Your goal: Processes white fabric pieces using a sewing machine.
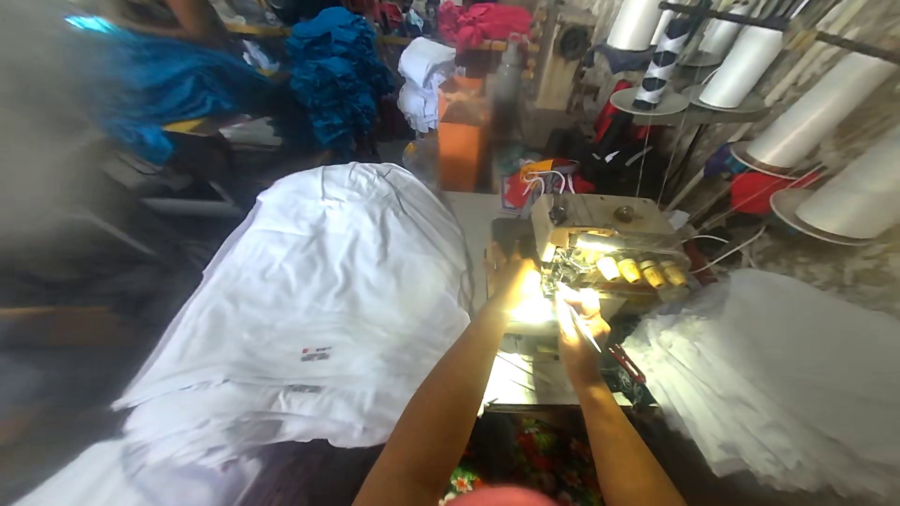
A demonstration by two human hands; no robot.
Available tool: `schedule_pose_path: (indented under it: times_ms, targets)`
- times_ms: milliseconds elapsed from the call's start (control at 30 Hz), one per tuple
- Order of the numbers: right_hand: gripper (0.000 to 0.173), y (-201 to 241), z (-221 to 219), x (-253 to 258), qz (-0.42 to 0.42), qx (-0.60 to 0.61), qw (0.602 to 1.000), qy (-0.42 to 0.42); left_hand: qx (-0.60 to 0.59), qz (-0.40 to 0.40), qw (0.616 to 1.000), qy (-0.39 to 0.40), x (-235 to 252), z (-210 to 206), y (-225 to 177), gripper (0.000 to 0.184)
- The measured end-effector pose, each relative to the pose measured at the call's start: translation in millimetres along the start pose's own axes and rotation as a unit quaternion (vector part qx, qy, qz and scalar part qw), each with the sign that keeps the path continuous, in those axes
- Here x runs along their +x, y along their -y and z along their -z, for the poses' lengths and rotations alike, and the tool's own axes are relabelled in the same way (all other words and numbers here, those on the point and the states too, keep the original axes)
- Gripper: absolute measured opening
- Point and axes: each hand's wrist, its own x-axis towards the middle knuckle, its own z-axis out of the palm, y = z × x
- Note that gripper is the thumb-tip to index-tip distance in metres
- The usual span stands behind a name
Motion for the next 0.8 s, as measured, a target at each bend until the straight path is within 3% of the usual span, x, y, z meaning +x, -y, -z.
schedule_pose_path:
  times_ms: [333, 800]
  targets:
    - [0.013, 5, -2, 3, -0.043, 0.017, 0.999, -0.012, -0.010, 0.013, 0.999, 0.040, -4, 10, -6, 0.030]
    - [0.015, 5, -2, 4, -0.071, 0.032, 0.997, -0.008, 0.012, 0.014, 0.999, 0.035, -4, 9, -7, 0.033]
